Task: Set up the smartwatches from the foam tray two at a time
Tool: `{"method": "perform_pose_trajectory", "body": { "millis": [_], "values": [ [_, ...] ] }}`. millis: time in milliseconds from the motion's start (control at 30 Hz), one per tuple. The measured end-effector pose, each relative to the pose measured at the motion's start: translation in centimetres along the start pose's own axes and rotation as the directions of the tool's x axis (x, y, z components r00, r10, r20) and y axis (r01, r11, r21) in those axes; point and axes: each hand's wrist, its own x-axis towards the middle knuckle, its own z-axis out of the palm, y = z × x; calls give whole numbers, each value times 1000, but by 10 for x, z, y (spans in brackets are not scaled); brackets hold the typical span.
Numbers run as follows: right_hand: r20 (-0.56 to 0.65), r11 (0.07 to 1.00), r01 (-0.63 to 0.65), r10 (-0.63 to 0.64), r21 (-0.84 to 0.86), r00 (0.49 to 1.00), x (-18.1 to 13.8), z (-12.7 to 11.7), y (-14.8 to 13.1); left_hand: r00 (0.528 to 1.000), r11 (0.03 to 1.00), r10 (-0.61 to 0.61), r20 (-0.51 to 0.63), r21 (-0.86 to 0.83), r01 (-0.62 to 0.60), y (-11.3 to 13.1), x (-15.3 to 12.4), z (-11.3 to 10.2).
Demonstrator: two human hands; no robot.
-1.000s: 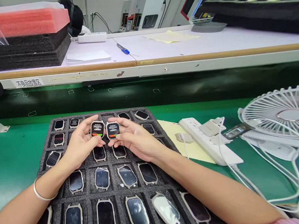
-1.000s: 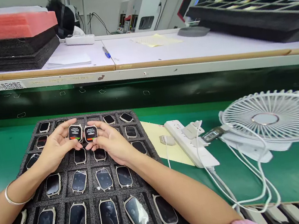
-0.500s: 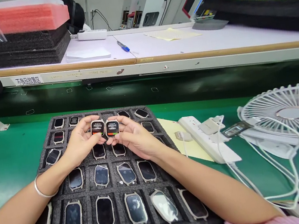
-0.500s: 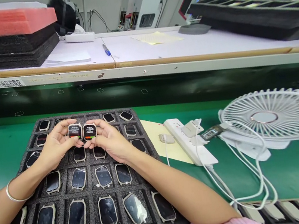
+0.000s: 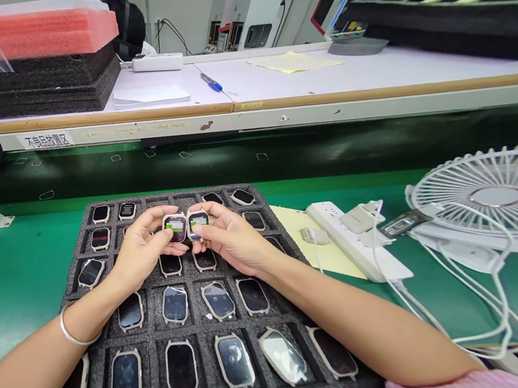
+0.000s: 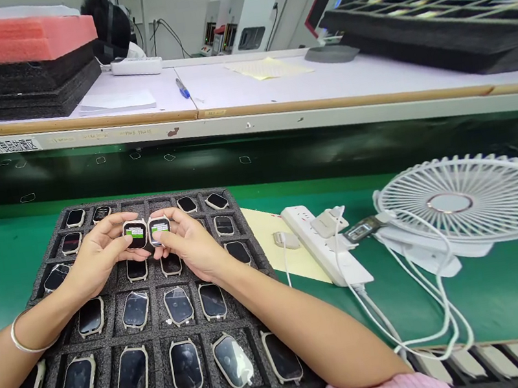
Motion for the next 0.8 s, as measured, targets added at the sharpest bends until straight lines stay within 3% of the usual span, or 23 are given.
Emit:
{"method": "perform_pose_trajectory", "body": {
  "millis": [567, 800],
  "values": [
    [5, 998, 62, -62, 14, 998, 7, 4, -7, 999, 997, 21, -25, -69, -22, 9, 8, -3],
    [83, 994, 110, -112, 25, 990, 19, 10, -54, 986, 987, 158, 46, 28, -159, 49, 17, -6]
  ]
}}
